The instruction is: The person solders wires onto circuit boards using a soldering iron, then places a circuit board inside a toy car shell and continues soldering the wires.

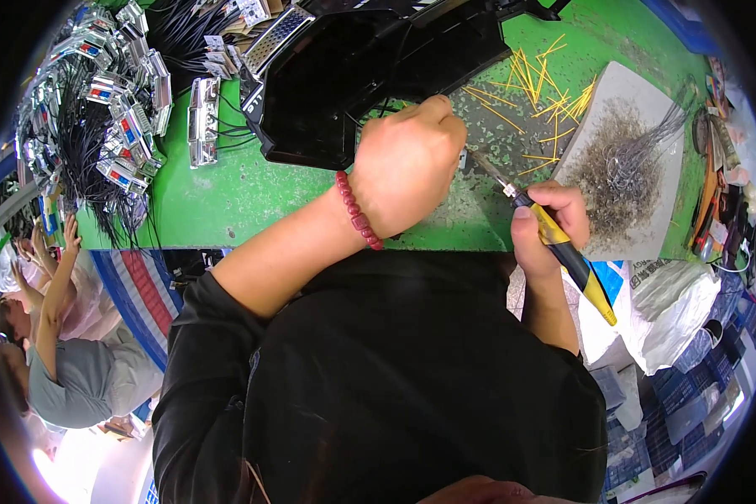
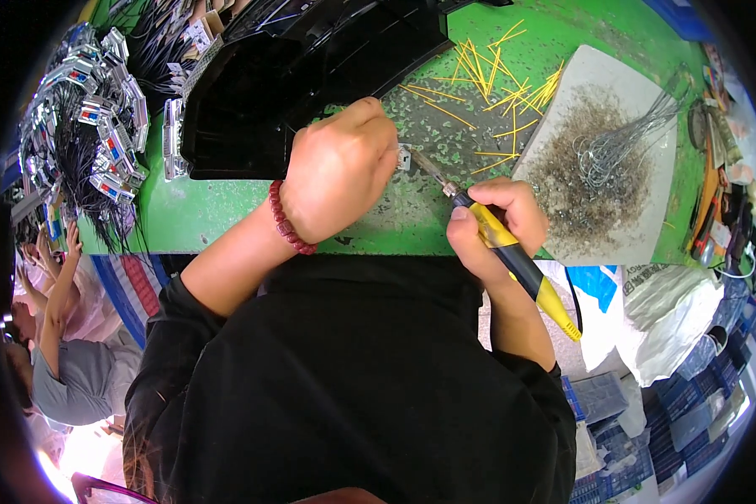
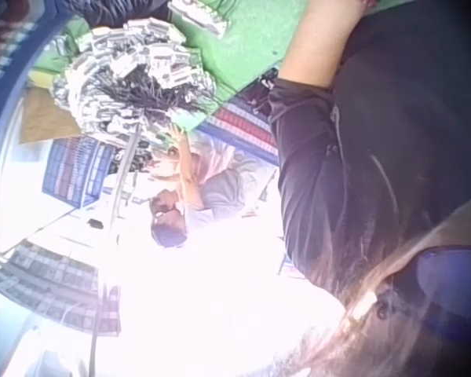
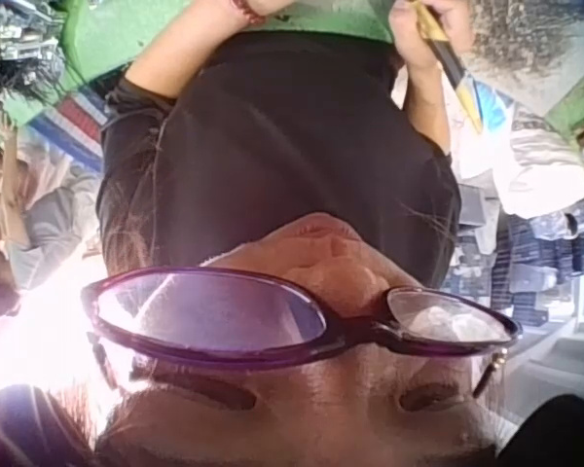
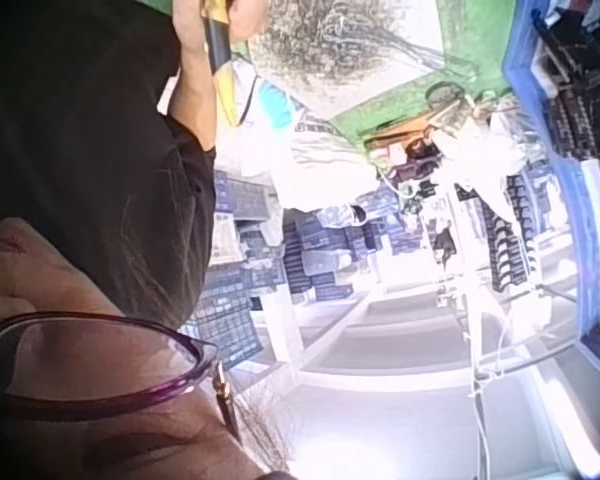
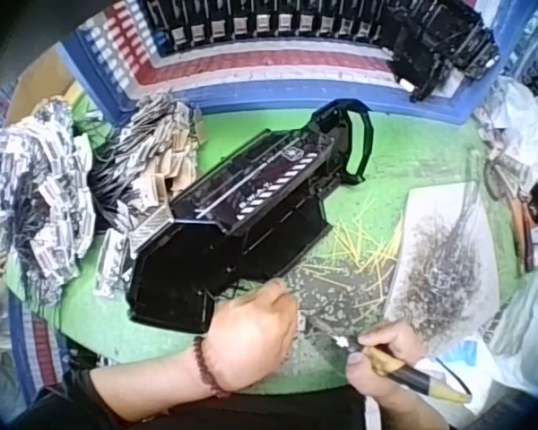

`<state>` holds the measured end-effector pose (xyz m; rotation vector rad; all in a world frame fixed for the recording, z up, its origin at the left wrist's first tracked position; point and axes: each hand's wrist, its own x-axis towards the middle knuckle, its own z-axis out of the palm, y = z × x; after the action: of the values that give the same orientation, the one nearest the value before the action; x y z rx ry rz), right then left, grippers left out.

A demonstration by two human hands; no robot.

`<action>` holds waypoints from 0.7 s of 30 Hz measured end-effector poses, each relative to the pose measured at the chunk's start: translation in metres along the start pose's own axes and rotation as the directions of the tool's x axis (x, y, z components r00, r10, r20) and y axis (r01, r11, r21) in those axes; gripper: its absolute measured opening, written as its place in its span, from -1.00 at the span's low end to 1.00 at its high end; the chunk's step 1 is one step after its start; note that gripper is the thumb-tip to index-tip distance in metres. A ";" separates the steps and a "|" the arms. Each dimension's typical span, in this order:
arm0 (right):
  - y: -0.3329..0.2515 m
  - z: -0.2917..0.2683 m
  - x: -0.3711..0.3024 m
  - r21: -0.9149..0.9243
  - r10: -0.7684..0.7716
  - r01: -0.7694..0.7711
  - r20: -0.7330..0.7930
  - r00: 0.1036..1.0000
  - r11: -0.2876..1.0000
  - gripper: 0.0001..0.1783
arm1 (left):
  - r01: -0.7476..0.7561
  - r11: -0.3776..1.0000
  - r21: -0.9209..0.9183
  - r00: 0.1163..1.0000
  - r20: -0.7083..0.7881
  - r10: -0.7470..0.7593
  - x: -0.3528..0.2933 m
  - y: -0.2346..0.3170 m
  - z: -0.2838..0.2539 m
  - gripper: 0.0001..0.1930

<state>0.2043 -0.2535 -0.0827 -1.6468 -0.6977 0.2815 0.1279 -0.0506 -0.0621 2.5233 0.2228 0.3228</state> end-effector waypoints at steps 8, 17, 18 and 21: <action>-0.004 0.000 0.003 -0.063 0.022 -0.018 0.066 0.998 0.998 -0.70 | 0.000 1.000 -0.020 1.000 -0.024 -0.001 0.000 0.000 0.000 -0.90; 0.011 0.000 -0.008 0.142 -0.036 0.045 -0.060 0.998 0.989 -0.67 | -0.010 0.999 -0.032 0.999 -0.053 0.008 0.000 0.000 0.001 -0.90; 0.010 0.001 -0.007 0.141 -0.037 0.045 -0.062 0.997 0.989 -0.67 | -0.012 0.999 -0.033 0.999 -0.053 0.010 0.000 0.000 0.001 -0.90; 0.002 0.010 -0.002 0.150 -0.088 0.110 -0.146 0.985 0.983 -0.63 | -0.013 0.999 -0.033 0.999 -0.047 0.012 0.000 0.000 0.001 -0.90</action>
<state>0.1976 -0.2467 -0.0867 -1.4614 -0.6334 0.1445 0.1282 -0.0513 -0.0628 2.4867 0.2182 0.3874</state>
